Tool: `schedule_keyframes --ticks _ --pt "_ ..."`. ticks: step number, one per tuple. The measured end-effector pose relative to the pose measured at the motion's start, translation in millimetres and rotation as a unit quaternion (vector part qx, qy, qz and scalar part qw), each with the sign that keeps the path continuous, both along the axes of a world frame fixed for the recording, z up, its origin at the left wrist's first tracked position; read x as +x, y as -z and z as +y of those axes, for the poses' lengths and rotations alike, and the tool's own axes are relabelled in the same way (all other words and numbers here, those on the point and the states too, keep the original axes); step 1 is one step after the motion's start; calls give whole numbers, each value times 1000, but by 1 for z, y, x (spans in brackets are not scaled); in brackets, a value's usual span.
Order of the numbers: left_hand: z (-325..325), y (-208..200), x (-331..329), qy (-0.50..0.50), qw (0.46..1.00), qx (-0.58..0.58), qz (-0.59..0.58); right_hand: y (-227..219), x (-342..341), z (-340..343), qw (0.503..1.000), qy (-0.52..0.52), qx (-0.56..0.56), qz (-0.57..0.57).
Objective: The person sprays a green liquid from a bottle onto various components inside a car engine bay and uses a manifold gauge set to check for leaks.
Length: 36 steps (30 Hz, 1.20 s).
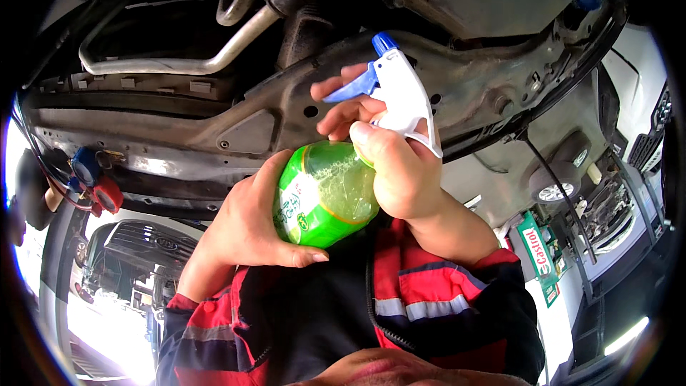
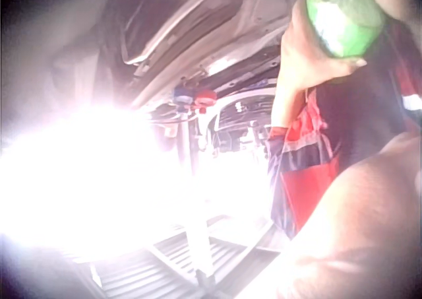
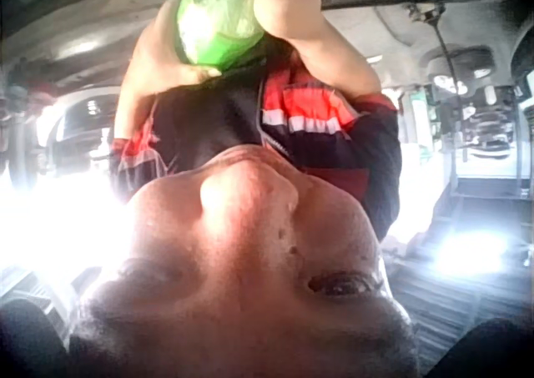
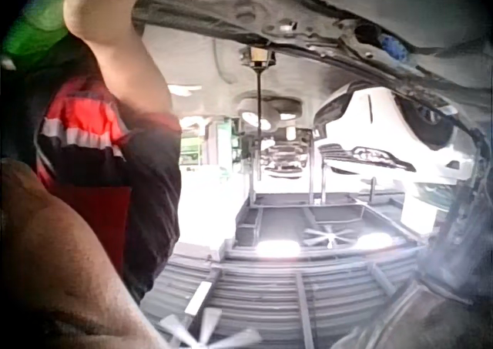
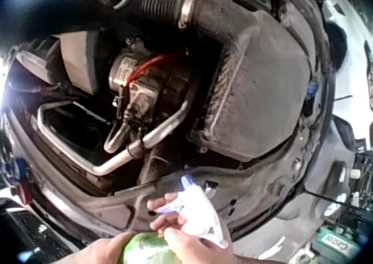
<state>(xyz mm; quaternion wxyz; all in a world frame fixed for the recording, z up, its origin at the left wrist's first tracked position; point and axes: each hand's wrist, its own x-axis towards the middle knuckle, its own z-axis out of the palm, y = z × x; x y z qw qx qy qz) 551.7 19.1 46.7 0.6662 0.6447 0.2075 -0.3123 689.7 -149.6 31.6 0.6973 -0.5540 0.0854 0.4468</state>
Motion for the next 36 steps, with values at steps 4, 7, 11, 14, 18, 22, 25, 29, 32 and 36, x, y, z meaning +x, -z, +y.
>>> schedule_keyframes --ticks 4,7,11,14,18,22,25,29,32,36 --pt "-13 5 -9 8 1000 2 -16 -3 -1 -15 998 -46 -8 -52" --pt "-39 8 -19 -13 997 -3 -75 -14 -7 -23 995 -52 -39 -69" --pt "-71 9 -29 -13 998 -27 -55 -23 -6 -37 976 -125 -67 -165" --pt "-84 14 -31 -31 997 -12 -76 -22 -5 -47 970 -144 -67 -185" --pt "-98 21 -32 -60 993 23 -95 -18 -6 -54 941 -173 -89 -276" --pt "-102 30 -38 -88 989 -11 -116 -21 -7 -58 945 -176 -37 -273" --pt "-107 38 -42 -69 994 -68 -60 -23 -9 -59 932 -199 -58 -297" --pt "-117 46 -46 -79 991 -98 -53 -21 -11 -61 900 -237 -83 -356" --pt "-124 51 -46 -103 986 -120 -55 -19 -12 -62 900 -255 -64 -348" --pt "-128 51 -47 -109 984 -129 -57 -15 -15 -59 864 -242 -82 -435"
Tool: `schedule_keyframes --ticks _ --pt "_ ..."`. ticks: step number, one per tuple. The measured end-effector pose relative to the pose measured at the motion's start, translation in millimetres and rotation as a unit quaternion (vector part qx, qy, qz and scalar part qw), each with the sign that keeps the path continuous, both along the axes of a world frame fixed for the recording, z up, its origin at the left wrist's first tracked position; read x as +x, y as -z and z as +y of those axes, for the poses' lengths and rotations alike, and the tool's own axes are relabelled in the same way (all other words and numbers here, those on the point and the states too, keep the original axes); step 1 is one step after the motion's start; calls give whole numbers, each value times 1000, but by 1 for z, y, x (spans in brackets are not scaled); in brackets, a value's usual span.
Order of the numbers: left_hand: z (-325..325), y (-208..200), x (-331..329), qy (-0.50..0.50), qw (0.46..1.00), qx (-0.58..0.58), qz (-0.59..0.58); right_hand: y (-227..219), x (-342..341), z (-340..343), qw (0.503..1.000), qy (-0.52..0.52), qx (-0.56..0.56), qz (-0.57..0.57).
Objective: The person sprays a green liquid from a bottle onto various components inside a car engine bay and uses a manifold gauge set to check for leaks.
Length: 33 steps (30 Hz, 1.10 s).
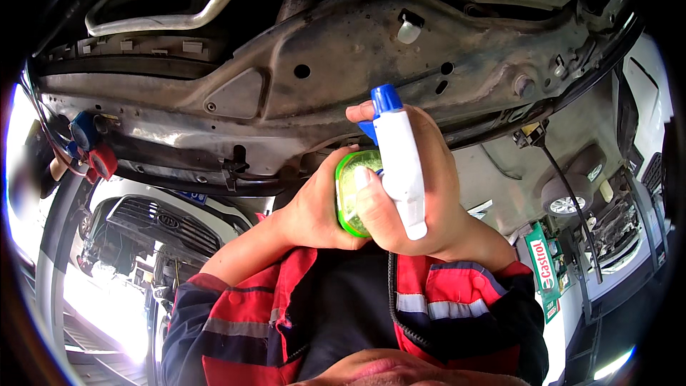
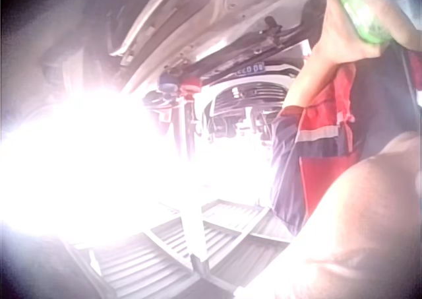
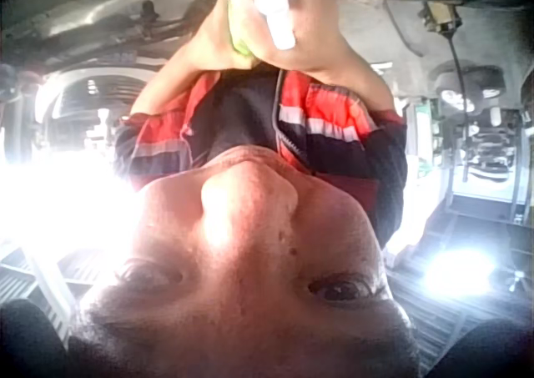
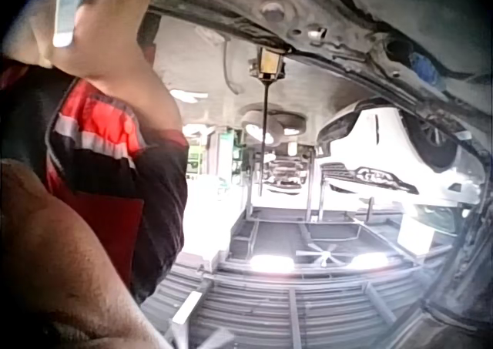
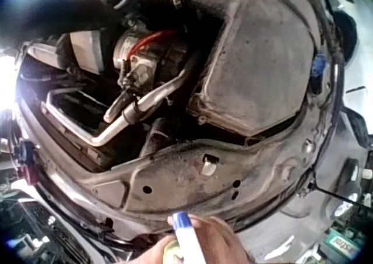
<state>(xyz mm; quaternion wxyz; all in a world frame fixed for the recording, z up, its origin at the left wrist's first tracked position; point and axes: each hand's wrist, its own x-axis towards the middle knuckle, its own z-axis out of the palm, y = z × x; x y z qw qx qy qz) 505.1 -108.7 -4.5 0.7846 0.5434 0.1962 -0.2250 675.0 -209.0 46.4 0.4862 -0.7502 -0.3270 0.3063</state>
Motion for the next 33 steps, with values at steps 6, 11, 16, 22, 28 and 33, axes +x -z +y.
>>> schedule_keyframes --ticks 6,11,16,22,28,33 --pt "3 -10 2 -13 1000 7 -2 -4 -5 -2 1000 -9 15 -5" --pt "12 -25 7 -33 999 19 -4 2 -22 2 999 13 37 -34" --pt "30 -35 16 -73 997 37 4 -17 -33 9 998 -51 -29 -7" --pt "40 -59 22 -65 982 154 -83 -20 21 1 966 -165 -16 198" --pt "24 -61 25 -66 950 263 -155 -10 20 16 908 -32 -49 415" --pt "29 -53 19 -87 962 232 -118 -3 14 25 928 -63 -8 367"
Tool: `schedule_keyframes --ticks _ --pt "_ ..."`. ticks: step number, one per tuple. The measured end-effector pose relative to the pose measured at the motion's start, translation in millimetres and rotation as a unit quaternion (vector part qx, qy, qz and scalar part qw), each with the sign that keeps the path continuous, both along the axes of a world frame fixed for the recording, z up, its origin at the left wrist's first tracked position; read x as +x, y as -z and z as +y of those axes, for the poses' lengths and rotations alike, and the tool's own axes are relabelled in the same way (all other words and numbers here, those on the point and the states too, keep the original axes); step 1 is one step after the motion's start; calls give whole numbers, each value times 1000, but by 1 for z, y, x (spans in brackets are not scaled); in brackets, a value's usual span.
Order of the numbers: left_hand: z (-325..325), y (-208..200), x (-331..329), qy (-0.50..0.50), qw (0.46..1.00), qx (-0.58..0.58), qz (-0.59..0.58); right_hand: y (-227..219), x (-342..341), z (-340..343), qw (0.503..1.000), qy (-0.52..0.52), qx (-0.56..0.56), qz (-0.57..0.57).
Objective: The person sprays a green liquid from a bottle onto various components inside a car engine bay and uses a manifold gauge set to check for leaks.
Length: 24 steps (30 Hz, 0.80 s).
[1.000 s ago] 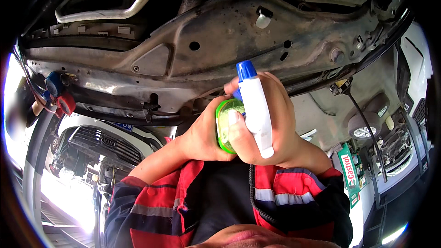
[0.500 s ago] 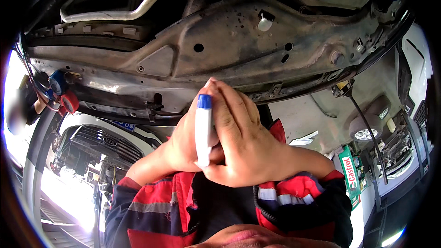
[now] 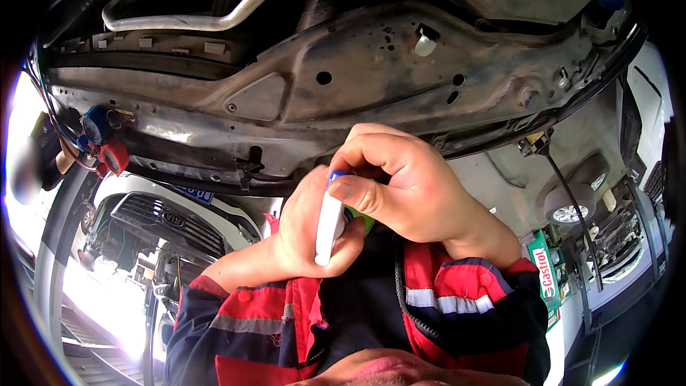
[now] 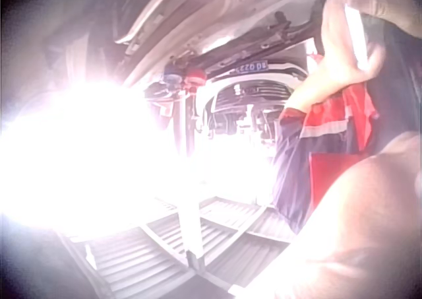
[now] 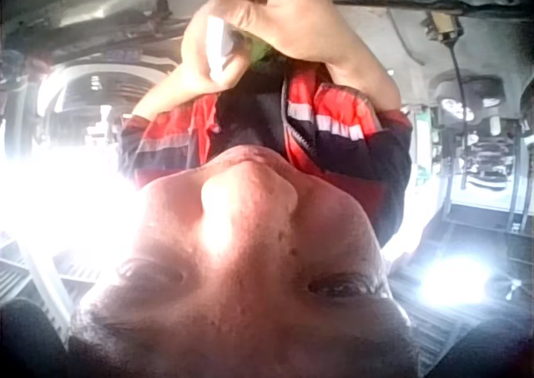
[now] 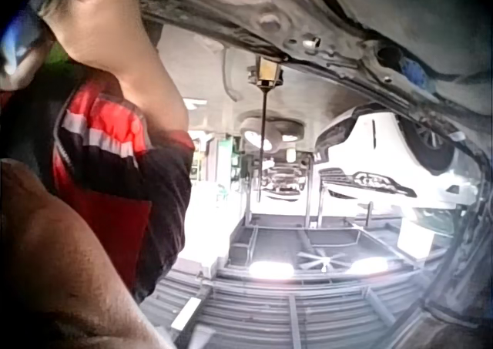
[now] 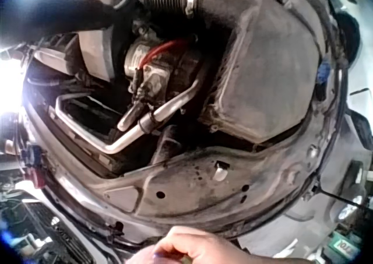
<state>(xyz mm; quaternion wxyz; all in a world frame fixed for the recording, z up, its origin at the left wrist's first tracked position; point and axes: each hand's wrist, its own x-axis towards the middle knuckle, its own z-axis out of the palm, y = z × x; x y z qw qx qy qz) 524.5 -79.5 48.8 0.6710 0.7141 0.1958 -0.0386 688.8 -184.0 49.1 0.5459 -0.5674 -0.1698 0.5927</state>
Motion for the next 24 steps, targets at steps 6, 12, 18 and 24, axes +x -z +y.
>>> schedule_keyframes --ticks 6,12,18,24 --pt "5 -3 1 -42 997 -12 56 3 -1 5 1000 1 6 17" --pt "17 -4 1 -18 998 -63 -23 6 9 -5 995 14 -24 -95" --pt "27 -2 7 -62 998 0 20 21 -4 -19 984 1 6 -177" --pt "23 6 20 -76 992 87 -51 23 -33 -31 984 -35 45 -170"
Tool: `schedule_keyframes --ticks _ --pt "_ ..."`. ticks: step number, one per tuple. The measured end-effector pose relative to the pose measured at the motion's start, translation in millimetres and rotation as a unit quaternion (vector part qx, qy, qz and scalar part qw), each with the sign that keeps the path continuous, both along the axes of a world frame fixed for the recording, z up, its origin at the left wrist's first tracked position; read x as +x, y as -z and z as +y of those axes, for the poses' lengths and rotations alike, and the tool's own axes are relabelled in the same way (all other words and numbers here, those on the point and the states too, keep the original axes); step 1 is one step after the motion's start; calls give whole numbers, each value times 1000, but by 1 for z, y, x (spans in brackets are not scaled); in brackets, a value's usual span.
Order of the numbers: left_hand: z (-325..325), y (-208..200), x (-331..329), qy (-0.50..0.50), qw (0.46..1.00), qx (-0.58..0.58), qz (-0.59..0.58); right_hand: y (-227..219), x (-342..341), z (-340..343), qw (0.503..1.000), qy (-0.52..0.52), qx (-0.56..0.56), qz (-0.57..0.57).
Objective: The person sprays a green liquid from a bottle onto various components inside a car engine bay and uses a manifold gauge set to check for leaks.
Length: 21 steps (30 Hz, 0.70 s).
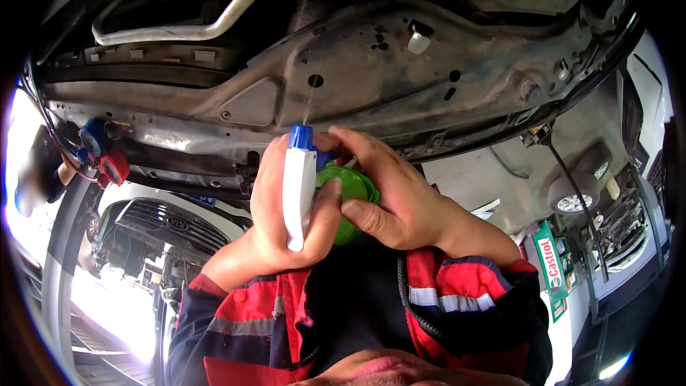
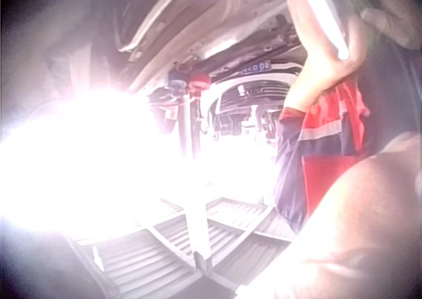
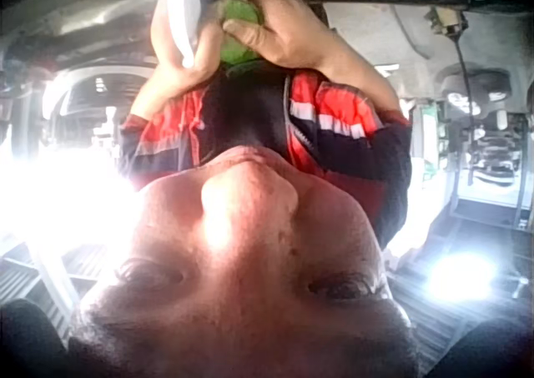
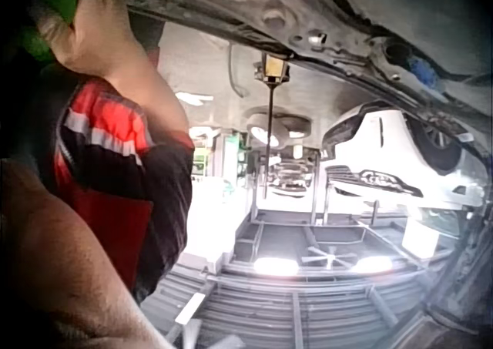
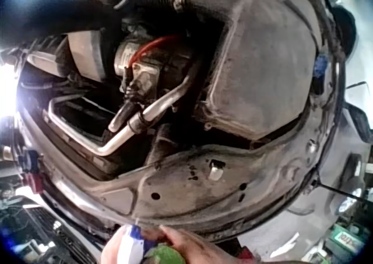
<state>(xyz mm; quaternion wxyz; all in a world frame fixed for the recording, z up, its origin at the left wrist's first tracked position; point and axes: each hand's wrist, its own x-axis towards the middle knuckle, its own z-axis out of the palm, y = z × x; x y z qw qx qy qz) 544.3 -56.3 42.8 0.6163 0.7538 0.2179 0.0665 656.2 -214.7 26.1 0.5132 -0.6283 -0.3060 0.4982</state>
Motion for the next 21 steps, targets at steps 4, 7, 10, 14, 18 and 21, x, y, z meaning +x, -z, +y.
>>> schedule_keyframes --ticks 4,7,10,14,18,21 --pt "7 -5 3 58 998 4 38 1 2 -3 999 12 5 42" --pt "5 -4 5 46 996 -35 65 2 3 -1 1000 13 19 18" --pt "-4 -3 6 -69 989 -107 76 2 2 2 999 37 7 -11" --pt "4 1 7 31 997 -36 54 2 3 3 999 34 13 20" --pt "2 3 8 -26 992 -89 83 3 5 4 998 61 7 -17" --pt "8 1 9 61 992 -59 94 3 6 4 999 36 -6 17"
